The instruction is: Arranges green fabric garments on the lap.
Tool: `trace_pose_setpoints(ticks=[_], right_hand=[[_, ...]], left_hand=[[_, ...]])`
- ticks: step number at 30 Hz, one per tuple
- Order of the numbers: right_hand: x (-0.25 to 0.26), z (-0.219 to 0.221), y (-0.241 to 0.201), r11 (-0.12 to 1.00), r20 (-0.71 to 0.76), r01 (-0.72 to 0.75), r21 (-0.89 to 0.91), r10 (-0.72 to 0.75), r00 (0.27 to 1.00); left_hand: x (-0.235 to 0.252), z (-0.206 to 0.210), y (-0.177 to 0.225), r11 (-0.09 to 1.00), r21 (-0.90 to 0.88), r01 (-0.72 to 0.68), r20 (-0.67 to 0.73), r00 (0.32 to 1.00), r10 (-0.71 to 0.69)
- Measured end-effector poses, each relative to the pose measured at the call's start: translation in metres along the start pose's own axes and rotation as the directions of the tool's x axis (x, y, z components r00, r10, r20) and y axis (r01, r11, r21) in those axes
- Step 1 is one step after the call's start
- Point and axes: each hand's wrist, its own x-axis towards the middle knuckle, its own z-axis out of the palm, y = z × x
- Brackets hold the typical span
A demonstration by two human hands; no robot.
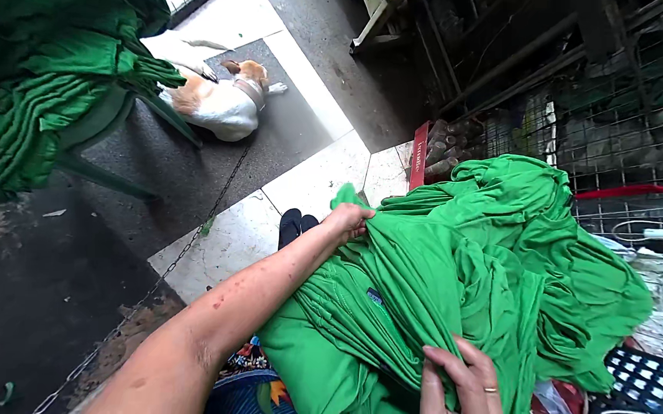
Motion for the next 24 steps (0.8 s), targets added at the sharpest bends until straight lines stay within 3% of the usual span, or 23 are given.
trace_pose_setpoints(ticks=[5,8,11,14,16,19,20,21,22,24], right_hand=[[0.002,-0.001,-0.001,1.0,-0.024,-0.001,-0.012,0.001,1.0],[0.004,0.001,-0.003,1.0,-0.022,0.0,-0.019,-0.001,1.0],[0.004,0.0,-0.004,1.0,-0.019,0.009,-0.029,-0.01,1.0],[0.002,-0.006,-0.002,1.0,-0.045,0.014,0.012,-0.013,0.999],[0.004,-0.014,-0.001,0.999,-0.082,-0.011,0.053,0.016,0.996],[0.012,-0.025,0.001,0.998,-0.148,-0.019,0.057,0.027,0.989],[0.013,-0.027,0.001,0.998,-0.16,-0.027,0.056,0.035,0.986],[0.015,-0.028,0.002,0.998,-0.168,-0.039,0.056,0.048,0.985],[0.015,-0.028,0.003,0.997,-0.168,-0.05,0.053,0.059,0.984],[0.016,-0.026,0.004,0.997,-0.156,-0.062,0.051,0.069,0.985]], left_hand=[[-0.017,-0.001,0.031,0.884,0.443,0.148,0.009,0.986,-0.169],[-0.025,-0.001,0.033,0.898,0.352,0.265,0.012,0.958,-0.287],[-0.014,0.004,0.026,0.927,0.268,0.26,0.064,0.956,-0.287],[-0.008,0.023,0.032,0.928,0.372,0.033,0.085,0.994,-0.069],[-0.014,0.035,0.052,0.896,0.398,-0.196,0.145,0.978,0.149],[-0.023,0.042,0.075,0.794,0.253,-0.552,0.246,0.831,0.499],[-0.025,0.042,0.076,0.767,0.211,-0.606,0.245,0.793,0.558],[-0.025,0.042,0.071,0.783,0.182,-0.595,0.227,0.8,0.555],[-0.026,0.04,0.065,0.851,0.153,-0.502,0.196,0.859,0.472],[-0.023,0.036,0.055,0.989,0.0,-0.149,0.097,0.984,0.148]])
